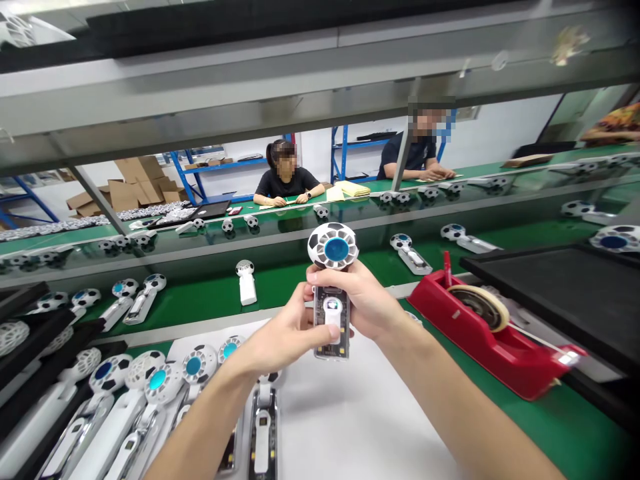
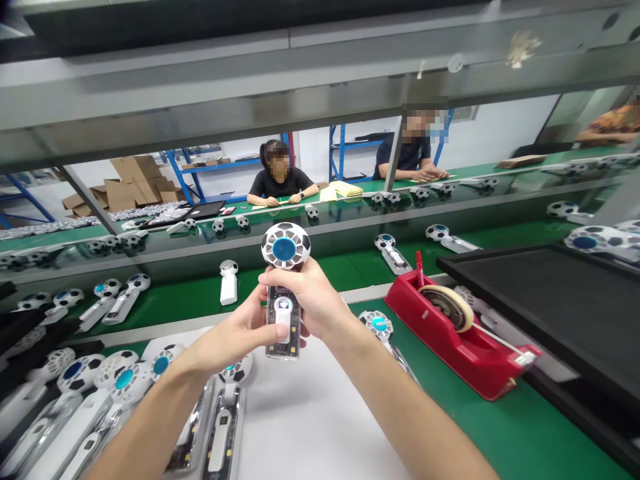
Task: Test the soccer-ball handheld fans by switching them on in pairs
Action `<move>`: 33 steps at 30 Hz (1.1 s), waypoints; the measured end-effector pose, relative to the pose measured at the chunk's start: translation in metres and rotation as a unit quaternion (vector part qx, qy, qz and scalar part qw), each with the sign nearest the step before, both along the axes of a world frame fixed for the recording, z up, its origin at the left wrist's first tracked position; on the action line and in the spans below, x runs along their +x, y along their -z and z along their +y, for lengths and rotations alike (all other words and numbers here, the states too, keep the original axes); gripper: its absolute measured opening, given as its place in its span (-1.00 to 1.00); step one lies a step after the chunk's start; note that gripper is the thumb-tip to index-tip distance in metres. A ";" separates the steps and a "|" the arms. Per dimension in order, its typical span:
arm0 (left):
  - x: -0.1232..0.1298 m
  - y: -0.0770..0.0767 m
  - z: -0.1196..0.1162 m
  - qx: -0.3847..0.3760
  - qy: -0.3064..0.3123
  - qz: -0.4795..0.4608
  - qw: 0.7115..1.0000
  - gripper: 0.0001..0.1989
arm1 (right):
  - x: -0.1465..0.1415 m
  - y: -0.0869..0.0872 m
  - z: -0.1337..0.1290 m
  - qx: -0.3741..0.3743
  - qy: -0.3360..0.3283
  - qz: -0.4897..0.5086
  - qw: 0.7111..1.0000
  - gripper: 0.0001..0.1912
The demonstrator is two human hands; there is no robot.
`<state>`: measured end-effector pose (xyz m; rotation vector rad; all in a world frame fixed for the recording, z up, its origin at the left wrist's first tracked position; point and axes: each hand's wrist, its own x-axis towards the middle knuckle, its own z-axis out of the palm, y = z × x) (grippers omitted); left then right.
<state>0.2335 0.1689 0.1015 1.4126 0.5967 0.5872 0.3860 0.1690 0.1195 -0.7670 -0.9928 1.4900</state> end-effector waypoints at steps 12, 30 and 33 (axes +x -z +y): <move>0.000 0.003 0.000 0.014 0.006 -0.008 1.000 -0.51 | 0.000 -0.004 -0.005 0.009 0.013 -0.005 1.000 -0.81; -0.002 0.004 0.001 0.019 0.031 -0.015 0.999 -0.26 | 0.002 -0.003 -0.005 0.037 0.002 -0.047 0.998 -0.89; -0.002 0.005 0.001 0.016 0.028 -0.020 0.999 -0.28 | 0.002 -0.003 -0.006 0.037 0.009 -0.046 0.998 -0.88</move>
